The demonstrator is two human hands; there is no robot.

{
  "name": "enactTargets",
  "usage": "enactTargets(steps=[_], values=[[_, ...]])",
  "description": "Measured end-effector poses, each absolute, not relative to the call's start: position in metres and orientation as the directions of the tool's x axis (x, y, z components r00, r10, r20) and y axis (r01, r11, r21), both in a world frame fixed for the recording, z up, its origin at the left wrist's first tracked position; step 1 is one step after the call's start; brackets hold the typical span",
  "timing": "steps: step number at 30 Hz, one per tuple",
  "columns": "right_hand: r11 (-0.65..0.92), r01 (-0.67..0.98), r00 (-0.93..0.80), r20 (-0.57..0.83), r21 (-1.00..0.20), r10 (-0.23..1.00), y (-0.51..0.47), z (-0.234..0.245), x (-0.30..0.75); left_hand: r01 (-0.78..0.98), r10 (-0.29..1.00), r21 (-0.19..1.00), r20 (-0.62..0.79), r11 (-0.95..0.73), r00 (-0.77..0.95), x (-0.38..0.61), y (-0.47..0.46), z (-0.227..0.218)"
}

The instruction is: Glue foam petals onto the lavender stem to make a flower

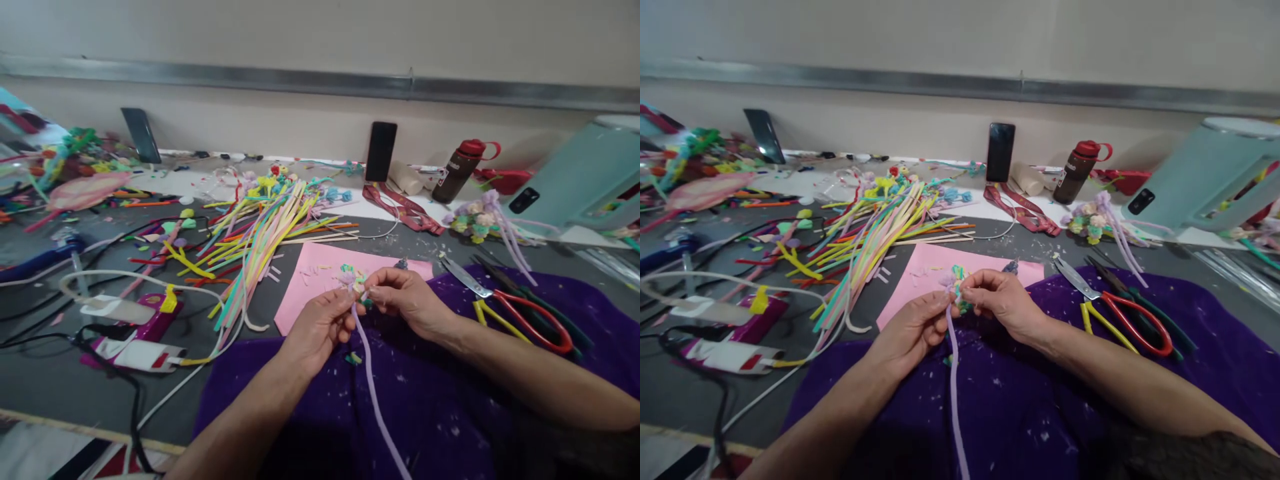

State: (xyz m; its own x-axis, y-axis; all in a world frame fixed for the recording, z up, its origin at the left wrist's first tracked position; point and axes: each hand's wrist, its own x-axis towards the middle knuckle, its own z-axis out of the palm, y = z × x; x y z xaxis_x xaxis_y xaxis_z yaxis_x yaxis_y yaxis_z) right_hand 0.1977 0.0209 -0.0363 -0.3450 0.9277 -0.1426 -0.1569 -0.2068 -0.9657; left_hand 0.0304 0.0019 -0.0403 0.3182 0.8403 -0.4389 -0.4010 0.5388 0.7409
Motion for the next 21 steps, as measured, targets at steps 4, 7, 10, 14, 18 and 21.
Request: enactTargets(steps=[4, 7, 10, 14, 18, 21], values=[[-0.173, -0.171, -0.355, -0.103, -0.970, 0.929, 0.0194, -0.0374, 0.1963, -0.369, 0.829, 0.750, -0.438, 0.550, 0.348, 0.0326, 0.0012, -0.0437], [-0.098, -0.139, -0.361, -0.042, -0.985, 0.932, 0.0176, -0.0344, 0.1965, -0.353, 0.824, 0.753, -0.440, 0.555, 0.356, 0.0324, -0.0001, -0.0416], [-0.037, -0.079, -0.359, -0.006, -0.996, 0.933, 0.0163, -0.0323, 0.1981, -0.343, 0.824, 0.756, -0.454, 0.558, 0.340, 0.0311, -0.0015, -0.0373], [-0.019, -0.034, -0.358, -0.006, -0.999, 0.934, 0.0164, -0.0341, 0.1986, -0.302, 0.816, 0.769, -0.460, 0.563, 0.349, 0.0302, -0.0030, -0.0345], [-0.031, -0.032, -0.361, -0.018, -0.999, 0.932, 0.0153, -0.0354, 0.1970, -0.253, 0.821, 0.799, -0.449, 0.545, 0.353, 0.0313, -0.0042, -0.0345], [-0.046, -0.030, -0.380, -0.031, -0.998, 0.924, 0.0133, -0.0337, 0.1972, -0.235, 0.834, 0.818, -0.439, 0.525, 0.335, 0.0324, -0.0049, -0.0338]])
